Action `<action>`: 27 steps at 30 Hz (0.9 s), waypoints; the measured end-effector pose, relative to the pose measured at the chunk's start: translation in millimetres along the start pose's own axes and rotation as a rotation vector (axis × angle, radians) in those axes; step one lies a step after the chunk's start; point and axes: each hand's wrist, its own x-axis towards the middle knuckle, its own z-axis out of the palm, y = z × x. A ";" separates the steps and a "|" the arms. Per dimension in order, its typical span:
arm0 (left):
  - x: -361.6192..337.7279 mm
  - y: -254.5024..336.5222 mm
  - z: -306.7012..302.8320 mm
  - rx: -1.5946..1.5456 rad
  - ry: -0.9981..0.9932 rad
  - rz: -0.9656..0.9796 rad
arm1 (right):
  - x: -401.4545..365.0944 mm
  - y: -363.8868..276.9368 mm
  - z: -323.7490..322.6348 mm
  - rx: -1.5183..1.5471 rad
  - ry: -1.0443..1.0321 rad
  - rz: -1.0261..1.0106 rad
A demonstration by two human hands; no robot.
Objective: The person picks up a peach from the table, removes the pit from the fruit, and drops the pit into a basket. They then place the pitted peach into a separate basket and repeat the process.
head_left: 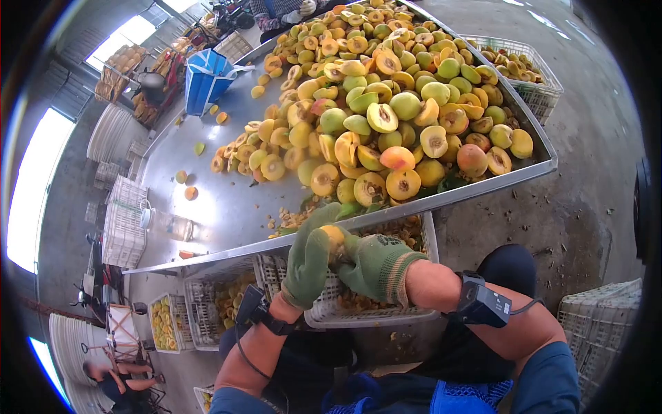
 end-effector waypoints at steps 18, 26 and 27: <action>-12.0 -5.8 -4.9 -0.136 -0.041 0.042 | -11.4 -6.5 -30.8 1.019 -0.686 0.292; -27.5 -15.2 -1.8 -0.006 -0.004 0.046 | -13.0 -3.9 -6.6 0.706 -0.492 0.139; -28.0 -19.4 -4.0 0.027 -0.012 0.066 | -12.8 -3.8 0.0 0.620 -0.417 0.075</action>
